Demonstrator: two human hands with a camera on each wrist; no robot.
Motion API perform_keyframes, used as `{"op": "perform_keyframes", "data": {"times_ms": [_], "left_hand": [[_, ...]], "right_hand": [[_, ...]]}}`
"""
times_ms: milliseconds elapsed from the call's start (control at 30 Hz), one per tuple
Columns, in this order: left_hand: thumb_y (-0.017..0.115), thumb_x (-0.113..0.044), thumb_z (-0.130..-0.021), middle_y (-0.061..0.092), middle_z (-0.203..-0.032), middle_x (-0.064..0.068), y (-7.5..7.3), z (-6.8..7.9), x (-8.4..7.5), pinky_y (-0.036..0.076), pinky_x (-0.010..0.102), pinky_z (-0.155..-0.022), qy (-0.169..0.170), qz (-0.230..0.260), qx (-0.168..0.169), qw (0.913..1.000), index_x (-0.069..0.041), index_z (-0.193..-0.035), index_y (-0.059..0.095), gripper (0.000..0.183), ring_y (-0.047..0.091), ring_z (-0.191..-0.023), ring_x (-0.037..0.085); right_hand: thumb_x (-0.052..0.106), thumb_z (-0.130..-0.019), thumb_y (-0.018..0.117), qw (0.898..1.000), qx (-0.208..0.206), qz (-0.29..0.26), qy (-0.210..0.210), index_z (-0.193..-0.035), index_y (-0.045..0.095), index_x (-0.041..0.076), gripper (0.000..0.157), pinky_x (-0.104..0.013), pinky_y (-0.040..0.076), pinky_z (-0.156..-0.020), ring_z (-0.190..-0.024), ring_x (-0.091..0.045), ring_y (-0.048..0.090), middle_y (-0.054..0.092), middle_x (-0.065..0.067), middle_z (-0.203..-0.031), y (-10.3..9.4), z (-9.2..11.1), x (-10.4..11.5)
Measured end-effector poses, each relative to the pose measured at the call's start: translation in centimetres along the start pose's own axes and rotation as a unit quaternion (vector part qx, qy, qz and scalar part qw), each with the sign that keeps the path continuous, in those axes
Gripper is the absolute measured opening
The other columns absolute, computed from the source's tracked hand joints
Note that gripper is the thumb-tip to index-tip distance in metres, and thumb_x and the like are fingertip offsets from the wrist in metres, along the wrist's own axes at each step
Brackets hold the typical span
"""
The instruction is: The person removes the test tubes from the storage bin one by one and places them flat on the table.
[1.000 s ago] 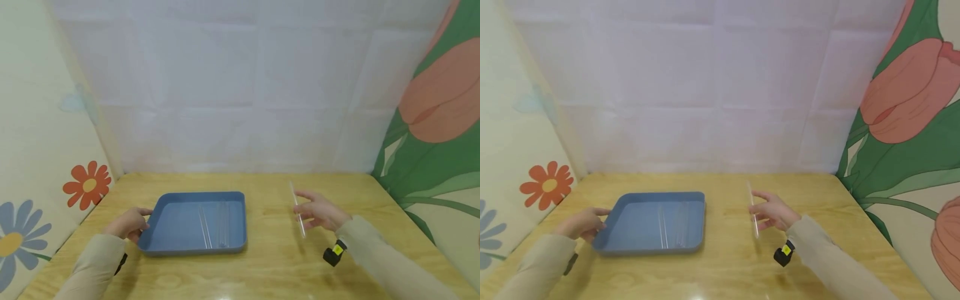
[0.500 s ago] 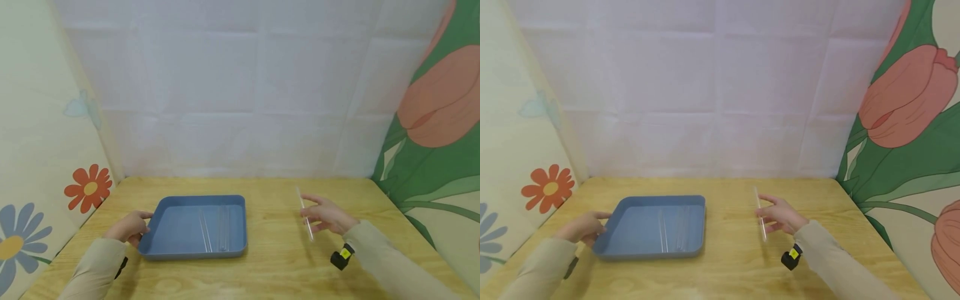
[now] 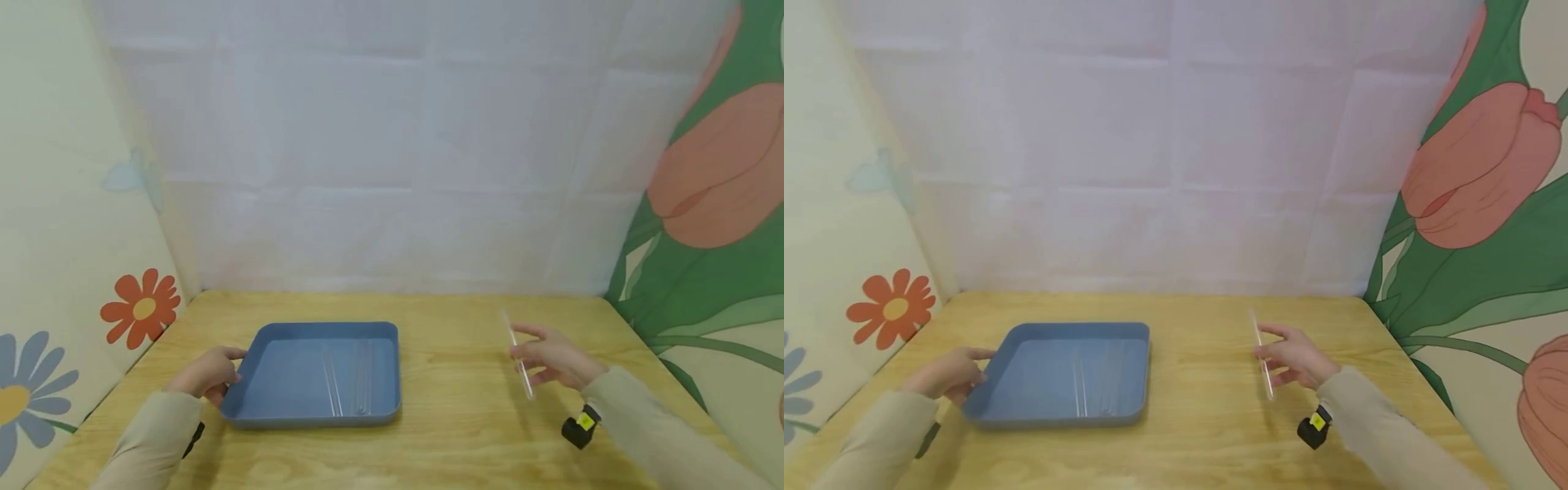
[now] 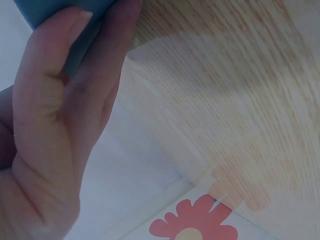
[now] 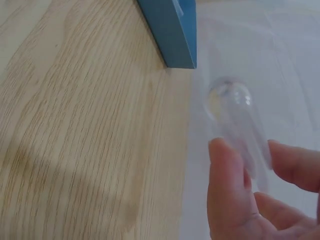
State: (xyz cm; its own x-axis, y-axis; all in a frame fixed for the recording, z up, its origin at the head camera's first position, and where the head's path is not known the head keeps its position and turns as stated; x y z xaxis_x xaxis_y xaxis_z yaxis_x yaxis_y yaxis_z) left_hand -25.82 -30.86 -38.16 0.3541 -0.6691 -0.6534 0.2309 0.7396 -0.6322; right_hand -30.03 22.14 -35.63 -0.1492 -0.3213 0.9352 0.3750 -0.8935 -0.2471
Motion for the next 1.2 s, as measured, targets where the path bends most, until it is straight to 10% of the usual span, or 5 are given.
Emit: {"op": "perform_keyframes", "data": {"times_ms": [1200], "left_hand": [[0.046, 0.011, -0.093, 0.055, -0.101, 0.031, -0.3, -0.4, 0.6, 0.057, 0.038, -0.059, -0.005, 0.010, 0.008, 0.9999, 0.017, -0.143, 0.021, 0.056, 0.060, -0.060, 0.020]], "right_hand": [[0.011, -0.097, 0.057, 1.000, -0.023, 0.014, 0.006, -0.152, 0.013, -0.005, 0.073, -0.037, 0.055, -0.066, -0.089, -0.025, 0.062, 0.063, -0.014, -0.108, -3.2, 0.5, -1.8]]}}
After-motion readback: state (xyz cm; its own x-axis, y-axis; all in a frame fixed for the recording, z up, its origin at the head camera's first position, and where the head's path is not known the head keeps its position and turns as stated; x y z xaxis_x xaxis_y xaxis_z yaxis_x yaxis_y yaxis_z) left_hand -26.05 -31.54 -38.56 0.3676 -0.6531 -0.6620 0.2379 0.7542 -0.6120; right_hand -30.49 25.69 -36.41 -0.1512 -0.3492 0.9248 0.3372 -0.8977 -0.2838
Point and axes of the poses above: each hand's wrist, its own z-axis away from the middle knuckle, its own y-axis out of the palm, x = y × z, the point moved 5 cm from there along -z, towards the middle knuckle
